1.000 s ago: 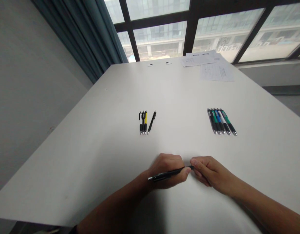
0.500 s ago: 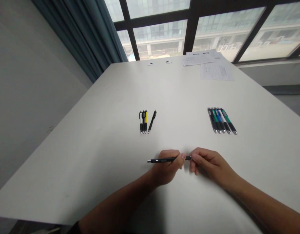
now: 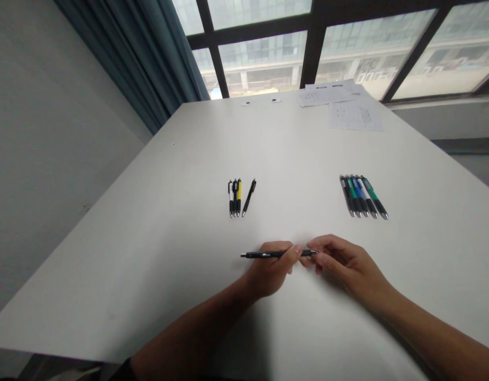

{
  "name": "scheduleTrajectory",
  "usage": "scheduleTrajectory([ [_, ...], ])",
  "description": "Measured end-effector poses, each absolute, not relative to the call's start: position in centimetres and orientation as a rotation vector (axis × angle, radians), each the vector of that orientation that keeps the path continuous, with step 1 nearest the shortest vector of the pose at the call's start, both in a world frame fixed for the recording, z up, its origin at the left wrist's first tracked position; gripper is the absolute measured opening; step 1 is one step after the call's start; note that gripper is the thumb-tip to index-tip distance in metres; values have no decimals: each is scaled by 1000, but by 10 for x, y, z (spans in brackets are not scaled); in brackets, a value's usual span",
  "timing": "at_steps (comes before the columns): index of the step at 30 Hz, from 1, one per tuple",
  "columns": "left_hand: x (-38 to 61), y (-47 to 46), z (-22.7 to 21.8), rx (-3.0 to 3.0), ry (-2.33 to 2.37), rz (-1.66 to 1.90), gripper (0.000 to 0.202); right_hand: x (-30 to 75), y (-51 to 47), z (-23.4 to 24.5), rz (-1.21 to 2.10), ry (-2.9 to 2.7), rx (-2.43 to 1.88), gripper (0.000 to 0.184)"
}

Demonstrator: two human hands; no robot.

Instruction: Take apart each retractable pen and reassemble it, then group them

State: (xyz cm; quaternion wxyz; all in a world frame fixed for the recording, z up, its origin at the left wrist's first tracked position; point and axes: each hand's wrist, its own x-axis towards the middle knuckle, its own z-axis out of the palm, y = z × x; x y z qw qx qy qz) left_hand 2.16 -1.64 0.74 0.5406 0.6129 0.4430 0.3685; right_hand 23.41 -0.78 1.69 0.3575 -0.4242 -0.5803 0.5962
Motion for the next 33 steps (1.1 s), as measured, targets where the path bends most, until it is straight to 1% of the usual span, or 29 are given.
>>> scheduleTrajectory([
  [3, 22, -15, 9, 1442, 1050, 872, 54, 234, -8, 17, 1455, -1636, -1184, 33],
  [6, 21, -15, 10, 1424, 1058, 859, 54, 235, -8, 19, 1317, -1662, -1145, 23],
  [10, 21, -15, 8, 1353, 1055, 826, 55, 238, -8, 21, 1102, -1794, -988, 7],
  [13, 23, -15, 9, 1277, 1040, 791, 56, 239, -8, 20, 1041, -1807, -944, 3],
  [16, 24, -14, 13, 1224, 1022, 790, 56, 239, -8, 18, 1091, -1745, -1033, 16],
  [19, 25, -14, 17, 1201, 1019, 799, 57, 240, -7, 18, 1132, -1818, -1122, 18],
  [21, 25, -13, 18, 1193, 1029, 795, 57, 241, -5, 21, 1089, -1903, -1117, 22],
  [27, 27, -12, 12, 1048, 990, 811, 59, 244, -5, 26, 915, -1946, -1038, 10],
  [33, 26, -10, 5, 844, 884, 888, 56, 247, -4, 23, 879, -1861, -1066, 5],
])
